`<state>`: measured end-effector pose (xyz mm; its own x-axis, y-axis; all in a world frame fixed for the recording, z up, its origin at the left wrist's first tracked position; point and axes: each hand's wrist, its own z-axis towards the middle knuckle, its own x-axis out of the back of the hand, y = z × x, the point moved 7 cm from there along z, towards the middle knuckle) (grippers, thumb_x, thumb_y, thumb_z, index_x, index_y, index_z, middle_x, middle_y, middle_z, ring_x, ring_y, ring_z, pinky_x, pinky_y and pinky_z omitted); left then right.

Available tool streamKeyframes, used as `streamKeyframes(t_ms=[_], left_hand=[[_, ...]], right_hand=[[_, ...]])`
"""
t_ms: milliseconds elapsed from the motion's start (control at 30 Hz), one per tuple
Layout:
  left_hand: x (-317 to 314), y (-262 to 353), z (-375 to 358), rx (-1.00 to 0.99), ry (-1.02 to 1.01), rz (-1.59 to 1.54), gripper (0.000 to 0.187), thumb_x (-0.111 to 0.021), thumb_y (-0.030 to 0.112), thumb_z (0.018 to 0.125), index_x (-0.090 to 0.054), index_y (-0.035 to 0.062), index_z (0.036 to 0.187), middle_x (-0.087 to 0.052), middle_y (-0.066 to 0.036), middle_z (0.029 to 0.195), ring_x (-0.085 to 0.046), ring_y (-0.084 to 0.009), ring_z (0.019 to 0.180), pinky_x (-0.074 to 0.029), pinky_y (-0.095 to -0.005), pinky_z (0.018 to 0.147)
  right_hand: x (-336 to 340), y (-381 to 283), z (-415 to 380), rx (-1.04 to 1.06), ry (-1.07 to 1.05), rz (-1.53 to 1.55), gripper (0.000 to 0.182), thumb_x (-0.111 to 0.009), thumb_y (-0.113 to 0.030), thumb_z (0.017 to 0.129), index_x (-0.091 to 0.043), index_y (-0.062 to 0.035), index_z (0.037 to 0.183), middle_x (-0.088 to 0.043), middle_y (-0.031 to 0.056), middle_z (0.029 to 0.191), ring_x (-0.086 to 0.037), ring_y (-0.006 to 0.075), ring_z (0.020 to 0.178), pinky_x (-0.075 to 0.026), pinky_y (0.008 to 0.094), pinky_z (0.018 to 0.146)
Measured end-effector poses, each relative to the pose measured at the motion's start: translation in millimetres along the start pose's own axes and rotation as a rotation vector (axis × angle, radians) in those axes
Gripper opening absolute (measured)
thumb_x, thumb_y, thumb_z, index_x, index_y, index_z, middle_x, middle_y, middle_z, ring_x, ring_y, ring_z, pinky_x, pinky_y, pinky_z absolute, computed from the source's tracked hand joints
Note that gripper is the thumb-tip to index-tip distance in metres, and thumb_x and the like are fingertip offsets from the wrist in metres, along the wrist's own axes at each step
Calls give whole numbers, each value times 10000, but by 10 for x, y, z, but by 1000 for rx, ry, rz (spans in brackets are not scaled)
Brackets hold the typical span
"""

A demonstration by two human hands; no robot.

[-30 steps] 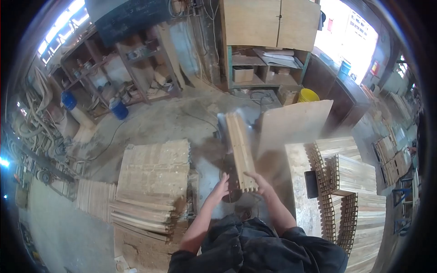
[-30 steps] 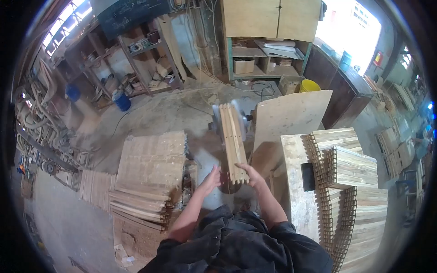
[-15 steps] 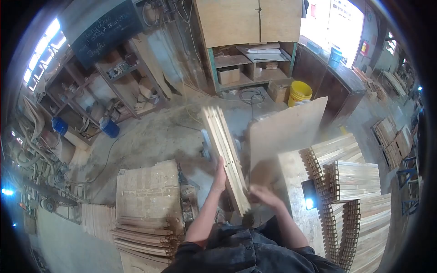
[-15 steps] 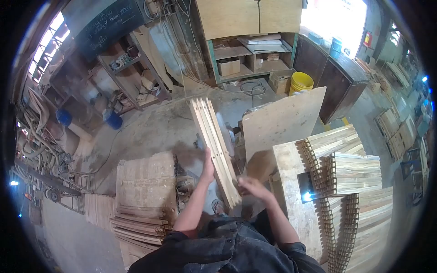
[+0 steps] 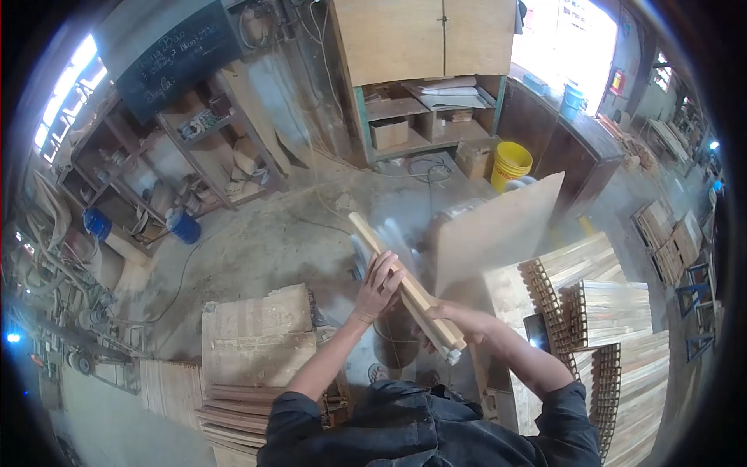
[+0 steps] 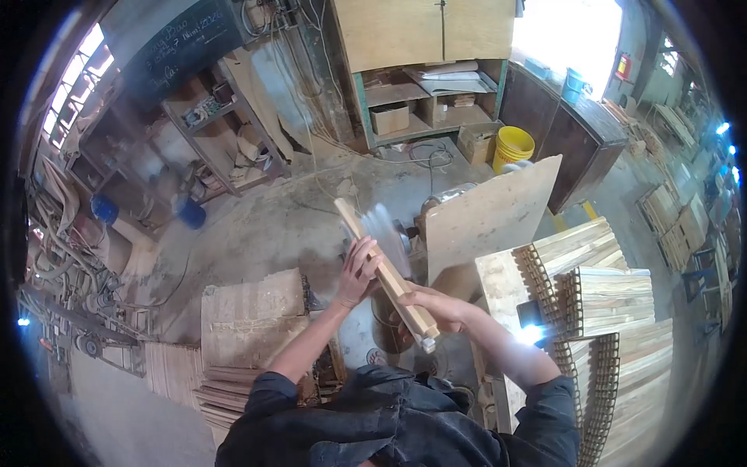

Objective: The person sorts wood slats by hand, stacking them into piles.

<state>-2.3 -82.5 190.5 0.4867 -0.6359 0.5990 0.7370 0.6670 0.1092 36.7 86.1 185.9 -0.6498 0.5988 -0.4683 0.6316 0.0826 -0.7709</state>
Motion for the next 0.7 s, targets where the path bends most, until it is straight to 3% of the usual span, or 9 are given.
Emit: streamKeyframes(t_ms=[33,133,200,233,333,433,533,633,700], left_hand=[[-39,-41,-26,104,-10,44,793,-771,84,765,-377,137,1452,-403,-192,1484,-455,-421,1348,-378,-578,1133],[-135,-106,-283,502,-42,51,764,-728,66,815,-386,110,1497,-422,-217,1485,-463,-404,1353,-381,-507,1140],[-256,-114,-687,869,-54,-94,727,-697,89,861,-389,91,1520,-438,-237,1479,-461,-387,1363,-366,-447,1156],[-240,-43,-886,1131,41,-342,595,-606,245,988,-399,58,1514,-470,-227,1479,-460,-344,1375,-366,-381,1146],[-841,-69,-1715,1403,-37,-788,654,-461,465,1053,-366,10,1514,-459,-199,1501,-446,-319,1385,-380,-393,1122],[-1250,15,-1975,1705,97,-1290,781,-382,606,1036,-372,-20,1503,-466,-167,1505,-477,-278,1356,-394,-365,1107],[-1358,71,-1795,1707,198,-1619,830,-335,667,1017,-376,-2,1507,-480,-157,1487,-467,-273,1359,-376,-362,1124],[-1402,156,-1506,1405,237,-2025,853,-232,701,1009,-383,25,1506,-490,-155,1478,-484,-269,1350,-395,-392,1118],[-1432,142,-1567,1643,298,-1606,805,-300,653,1026,-357,21,1522,-467,-172,1489,-456,-294,1367,-369,-382,1133]], right_hand=[[-38,-59,54,7,90,-12,811,-607,-401,916,-256,-29,1545,-631,147,1114,-694,297,826,-596,370,754],[257,46,561,166,251,-188,961,-699,-392,846,-161,-117,1593,-591,208,1168,-652,354,1019,-572,454,850],[668,340,924,183,518,-624,1053,-740,-390,789,-124,-121,1600,-564,242,1174,-626,402,1056,-552,478,879],[745,426,999,190,646,-843,1100,-761,-389,761,-105,-123,1603,-550,260,1177,-613,427,1074,-542,490,894],[593,447,931,93,904,-1152,1203,-810,-378,685,-76,-129,1606,-501,330,1224,-592,486,1087,-529,519,910],[418,581,936,56,876,-1126,1234,-825,-360,675,-49,-127,1606,-491,337,1219,-586,502,1086,-522,530,918],[325,766,872,146,905,-1120,1240,-818,-358,677,-31,-120,1606,-471,356,1267,-572,522,1115,-512,535,937],[377,985,733,180,789,-1009,1199,-801,-366,699,-65,-97,1607,-461,407,1306,-533,539,1195,-495,511,987],[522,1171,638,226,706,-793,1156,-793,-369,712,-117,-77,1603,-449,425,1344,-503,510,1264,-470,478,1031]])
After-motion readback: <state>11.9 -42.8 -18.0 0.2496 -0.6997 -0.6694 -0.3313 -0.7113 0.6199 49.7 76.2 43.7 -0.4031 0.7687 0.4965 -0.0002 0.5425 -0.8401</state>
